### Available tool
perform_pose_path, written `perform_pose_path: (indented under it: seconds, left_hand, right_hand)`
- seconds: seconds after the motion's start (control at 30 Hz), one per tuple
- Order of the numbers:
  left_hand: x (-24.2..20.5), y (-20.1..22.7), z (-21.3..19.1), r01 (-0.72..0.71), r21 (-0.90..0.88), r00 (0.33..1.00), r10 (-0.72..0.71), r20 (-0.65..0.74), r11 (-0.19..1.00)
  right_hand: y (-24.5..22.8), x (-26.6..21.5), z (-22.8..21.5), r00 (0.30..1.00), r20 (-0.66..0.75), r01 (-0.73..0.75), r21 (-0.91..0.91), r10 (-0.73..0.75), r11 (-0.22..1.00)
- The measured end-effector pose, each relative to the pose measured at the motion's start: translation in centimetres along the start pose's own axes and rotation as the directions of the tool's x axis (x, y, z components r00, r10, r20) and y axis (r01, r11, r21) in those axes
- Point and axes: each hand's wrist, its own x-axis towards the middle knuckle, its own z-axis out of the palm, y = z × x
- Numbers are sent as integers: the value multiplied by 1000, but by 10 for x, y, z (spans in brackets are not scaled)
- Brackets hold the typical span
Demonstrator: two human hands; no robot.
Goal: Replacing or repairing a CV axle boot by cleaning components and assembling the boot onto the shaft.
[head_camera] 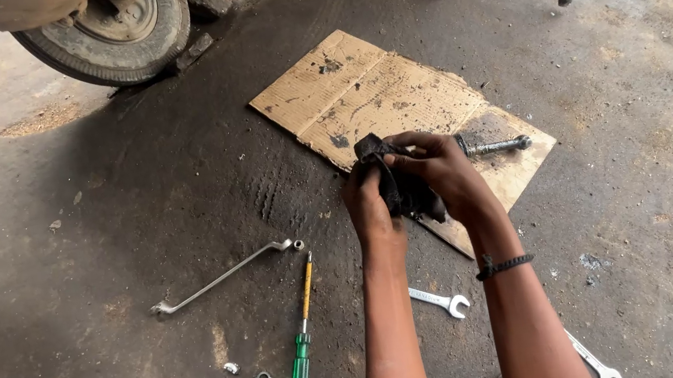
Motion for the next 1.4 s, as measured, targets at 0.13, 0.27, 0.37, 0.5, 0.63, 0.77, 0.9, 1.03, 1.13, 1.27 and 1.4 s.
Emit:
perform_pose_path:
  seconds: [0.13, 0.27, 0.37, 0.5, 0.63, 0.77, 0.9, 1.03, 1.13, 1.27, 1.4]
  left_hand:
    - [-7, 22, 6, -32, 201, 998, 21, 58, 979]
    - [1, 39, 2, -93, 350, 985, 35, 170, 932]
    - [7, 44, -4, -61, 482, 973, -54, 223, 874]
    - [3, 51, 0, -87, 523, 946, -93, 310, 848]
    - [1, 51, 1, -96, 525, 925, -118, 360, 846]
    - [3, 43, -6, -97, 463, 936, -77, 342, 881]
    - [8, 18, -16, -37, 252, 950, -45, 309, 967]
    - [6, 3, -11, 66, 30, 986, -70, 154, 997]
    - [8, -9, -14, 81, -37, 988, -75, 137, 996]
    - [-2, 1, -1, 46, -46, 993, -41, 106, 998]
    - [-11, 9, 9, 82, -19, 997, -82, -6, 996]
  right_hand:
    - [5, 2, -8, 994, -35, 94, -165, -101, 982]
    - [27, 6, -24, 975, 59, 219, -109, -213, 970]
    - [25, 0, -15, 988, 49, 140, 87, -145, 986]
    - [33, 4, -14, 997, -9, 82, 263, -83, 961]
    - [39, 7, -14, 996, -87, 30, 319, -2, 947]
    - [37, 8, -7, 983, -133, -65, 393, 127, 917]
    - [27, 8, 1, 973, -127, -107, 497, 195, 861]
    - [29, 11, -13, 980, -71, -121, 517, 183, 847]
    - [11, 0, -17, 987, -34, -124, 453, 156, 883]
    - [-7, -7, -9, 998, -8, -69, -10, 69, 998]
    - [4, -2, -7, 998, -15, 53, -147, -55, 988]
